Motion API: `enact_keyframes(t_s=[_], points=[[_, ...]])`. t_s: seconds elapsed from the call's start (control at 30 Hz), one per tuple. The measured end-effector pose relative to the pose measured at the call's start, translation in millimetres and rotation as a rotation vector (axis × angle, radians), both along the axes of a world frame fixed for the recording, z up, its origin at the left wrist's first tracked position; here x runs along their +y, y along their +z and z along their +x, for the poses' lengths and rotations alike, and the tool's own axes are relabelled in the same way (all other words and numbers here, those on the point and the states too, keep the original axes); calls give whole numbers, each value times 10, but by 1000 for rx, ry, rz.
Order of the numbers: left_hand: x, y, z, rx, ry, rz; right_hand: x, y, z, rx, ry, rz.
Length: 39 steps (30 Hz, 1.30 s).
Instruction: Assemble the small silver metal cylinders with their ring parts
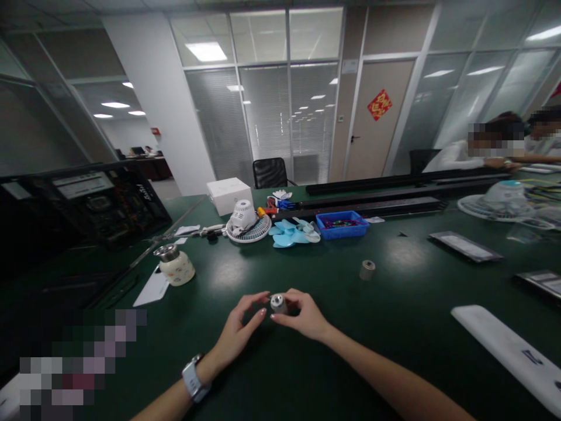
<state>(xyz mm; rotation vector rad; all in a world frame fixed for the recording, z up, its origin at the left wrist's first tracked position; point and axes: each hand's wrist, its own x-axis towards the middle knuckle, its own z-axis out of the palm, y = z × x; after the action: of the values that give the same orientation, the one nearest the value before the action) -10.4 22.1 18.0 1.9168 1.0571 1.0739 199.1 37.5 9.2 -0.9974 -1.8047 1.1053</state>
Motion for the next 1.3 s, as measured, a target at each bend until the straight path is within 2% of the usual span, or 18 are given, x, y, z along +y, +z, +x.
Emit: enact_keyframes(t_s=[0.07,0.13,0.33,0.5,0.63,0.77,0.93,1.1,1.2,1.3], points=[[-70,7,59,-21,-68,-4,-53,-40,-24,-63,23,54],[-85,-9,85,-10,-78,-7,-83,-58,0,-107,24,86],[-44,-71,78,16,3,64,-88,-80,1,-179,57,103],[-28,-66,30,31,90,243,-121,-76,-13,-222,30,111],[122,-62,-141,82,202,309,-124,-65,25,-169,-114,97],[313,-161,-303,266,245,239,-47,-128,119,-117,-276,10],[384,-279,-329,317,244,155,3,-177,195,-70,-277,-73],[363,-251,-296,304,210,103,-32,-129,174,-96,-259,-57],[359,-237,-292,284,215,77,-23,-132,125,-107,-323,-15],[358,-235,-299,235,281,73,4,-148,71,-101,-413,-4]])
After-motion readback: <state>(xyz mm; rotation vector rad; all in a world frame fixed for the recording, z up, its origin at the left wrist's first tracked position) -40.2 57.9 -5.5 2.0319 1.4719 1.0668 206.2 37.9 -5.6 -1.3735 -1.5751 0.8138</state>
